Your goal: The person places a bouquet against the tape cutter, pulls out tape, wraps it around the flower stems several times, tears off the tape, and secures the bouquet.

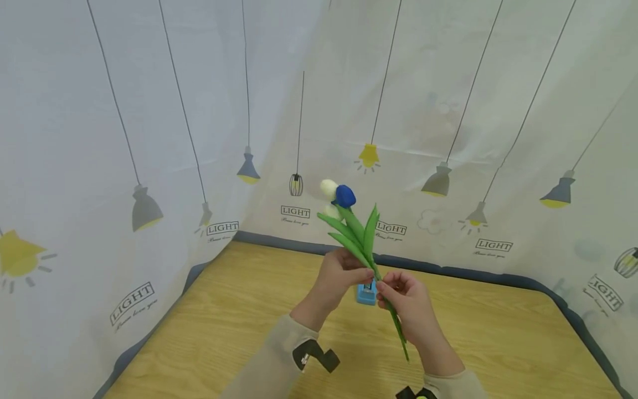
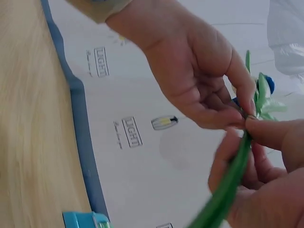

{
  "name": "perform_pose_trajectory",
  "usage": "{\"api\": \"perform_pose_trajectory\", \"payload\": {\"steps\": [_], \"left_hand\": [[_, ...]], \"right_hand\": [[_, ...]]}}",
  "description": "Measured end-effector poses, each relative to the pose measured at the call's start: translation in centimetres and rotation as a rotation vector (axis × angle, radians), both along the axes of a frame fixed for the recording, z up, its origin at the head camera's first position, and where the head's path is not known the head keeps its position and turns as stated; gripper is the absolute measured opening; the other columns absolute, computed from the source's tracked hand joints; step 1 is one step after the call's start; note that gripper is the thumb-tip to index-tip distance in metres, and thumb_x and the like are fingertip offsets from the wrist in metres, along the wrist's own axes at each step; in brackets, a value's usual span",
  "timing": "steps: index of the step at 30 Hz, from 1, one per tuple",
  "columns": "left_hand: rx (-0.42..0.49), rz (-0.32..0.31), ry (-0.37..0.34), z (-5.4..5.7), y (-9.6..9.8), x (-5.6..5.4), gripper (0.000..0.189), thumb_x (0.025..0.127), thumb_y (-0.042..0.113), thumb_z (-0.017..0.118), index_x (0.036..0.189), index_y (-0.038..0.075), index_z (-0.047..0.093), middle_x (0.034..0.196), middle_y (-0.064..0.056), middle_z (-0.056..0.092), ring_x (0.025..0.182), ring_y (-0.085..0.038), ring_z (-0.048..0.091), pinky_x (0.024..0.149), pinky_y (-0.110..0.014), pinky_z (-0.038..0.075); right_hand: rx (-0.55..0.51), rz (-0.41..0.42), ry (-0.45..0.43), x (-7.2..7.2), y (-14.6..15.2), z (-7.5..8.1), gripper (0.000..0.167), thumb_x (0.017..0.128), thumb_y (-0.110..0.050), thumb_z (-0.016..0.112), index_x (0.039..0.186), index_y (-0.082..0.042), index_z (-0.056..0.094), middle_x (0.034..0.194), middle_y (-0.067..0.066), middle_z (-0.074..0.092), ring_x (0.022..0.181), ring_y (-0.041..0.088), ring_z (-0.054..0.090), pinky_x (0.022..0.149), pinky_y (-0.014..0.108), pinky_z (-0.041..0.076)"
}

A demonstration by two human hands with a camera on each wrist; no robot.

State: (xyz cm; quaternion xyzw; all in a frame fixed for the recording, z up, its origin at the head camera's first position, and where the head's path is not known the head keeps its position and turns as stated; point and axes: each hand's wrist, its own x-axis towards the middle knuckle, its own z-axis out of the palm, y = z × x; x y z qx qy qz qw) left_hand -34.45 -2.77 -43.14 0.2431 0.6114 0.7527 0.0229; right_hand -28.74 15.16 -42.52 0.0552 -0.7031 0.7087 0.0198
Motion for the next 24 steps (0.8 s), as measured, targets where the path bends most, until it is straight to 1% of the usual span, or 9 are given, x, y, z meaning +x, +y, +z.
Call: {"api": "perform_pose_trajectory", "payload": {"steps": [3, 6, 7, 9, 11, 15, 17, 20, 24], "left_hand": [[-0.024, 0.009, -0.031, -0.1, -0.2, -0.2, 0.031, 0.093, -0.001, 0.073, 0.122, -0.007, 0.066, 0.093, 0.0, 0.077, 0.081, -0.01, 0.073, 0.082, -0.03, 0.065], [-0.026, 0.016, -0.064, -0.1, -0.5, -0.4, 0.034, 0.093, -0.002, 0.072, 0.126, -0.008, 0.066, 0.099, -0.007, 0.078, 0.084, -0.012, 0.074, 0.084, -0.032, 0.066], [-0.022, 0.019, -0.076, -0.1, -0.5, -0.5, 0.035, 0.093, -0.003, 0.072, 0.127, -0.008, 0.066, 0.101, -0.008, 0.078, 0.084, -0.013, 0.075, 0.085, -0.032, 0.066], [-0.012, 0.019, -0.099, -0.1, -0.7, -0.6, 0.035, 0.094, -0.004, 0.072, 0.128, -0.008, 0.066, 0.103, -0.009, 0.077, 0.086, -0.013, 0.075, 0.085, -0.031, 0.066], [-0.007, 0.013, -0.114, 0.0, -0.7, -0.6, 0.036, 0.095, -0.004, 0.072, 0.13, -0.007, 0.066, 0.105, -0.009, 0.077, 0.088, -0.013, 0.075, 0.086, -0.031, 0.066], [0.004, 0.009, -0.136, 0.0, -0.4, -0.6, 0.037, 0.097, -0.003, 0.072, 0.133, -0.005, 0.066, 0.11, -0.012, 0.078, 0.09, -0.012, 0.075, 0.086, -0.029, 0.065], [0.01, 0.022, -0.153, -0.1, -0.3, -0.6, 0.036, 0.097, -0.002, 0.072, 0.133, -0.005, 0.066, 0.112, -0.015, 0.078, 0.089, -0.012, 0.076, 0.086, -0.029, 0.065], [0.011, 0.051, -0.187, -0.2, -0.2, -0.6, 0.033, 0.097, -0.001, 0.073, 0.129, -0.005, 0.068, 0.112, -0.019, 0.079, 0.087, -0.013, 0.076, 0.084, -0.029, 0.066], [-0.015, 0.081, -0.207, -0.4, 0.0, -0.8, 0.031, 0.094, 0.001, 0.078, 0.124, -0.003, 0.071, 0.106, -0.016, 0.08, 0.085, -0.014, 0.077, 0.084, -0.032, 0.067]], "right_hand": [[0.149, 0.001, 0.007, -0.4, 0.8, -0.2, 0.01, 0.101, -0.004, 0.071, 0.102, 0.001, 0.063, 0.087, -0.001, 0.065, 0.079, 0.011, 0.067, 0.072, 0.025, 0.063], [0.294, 0.034, 0.013, -0.8, 1.5, -0.4, 0.016, 0.097, -0.009, 0.076, 0.104, 0.002, 0.067, 0.089, 0.001, 0.068, 0.08, 0.012, 0.065, 0.07, 0.027, 0.061], [0.336, 0.048, 0.016, -0.9, 1.7, -0.5, 0.017, 0.097, -0.01, 0.077, 0.105, 0.002, 0.069, 0.089, 0.002, 0.069, 0.079, 0.013, 0.065, 0.07, 0.027, 0.06], [0.381, 0.076, 0.016, -1.1, 2.0, -0.6, 0.017, 0.097, -0.012, 0.077, 0.106, 0.002, 0.071, 0.09, 0.003, 0.071, 0.08, 0.013, 0.065, 0.07, 0.028, 0.06], [0.408, 0.086, 0.012, -1.3, 2.1, -0.6, 0.016, 0.098, -0.012, 0.077, 0.104, 0.001, 0.073, 0.089, 0.003, 0.073, 0.08, 0.013, 0.066, 0.07, 0.028, 0.061], [0.427, 0.065, 0.0, -1.4, 2.0, -0.7, 0.012, 0.098, -0.012, 0.076, 0.102, -0.001, 0.073, 0.088, 0.002, 0.073, 0.08, 0.014, 0.068, 0.07, 0.029, 0.062], [0.422, 0.053, -0.004, -1.4, 2.0, -0.7, 0.012, 0.098, -0.012, 0.076, 0.101, -0.001, 0.072, 0.088, 0.002, 0.072, 0.08, 0.014, 0.068, 0.07, 0.029, 0.062], [0.401, 0.056, 0.0, -1.4, 1.9, -0.8, 0.014, 0.098, -0.011, 0.076, 0.103, 0.001, 0.071, 0.088, 0.002, 0.071, 0.079, 0.013, 0.066, 0.069, 0.029, 0.062], [0.39, 0.051, 0.003, -1.4, 1.7, -1.1, 0.014, 0.098, -0.01, 0.076, 0.103, 0.002, 0.072, 0.087, 0.001, 0.07, 0.078, 0.012, 0.065, 0.069, 0.029, 0.062]]}}
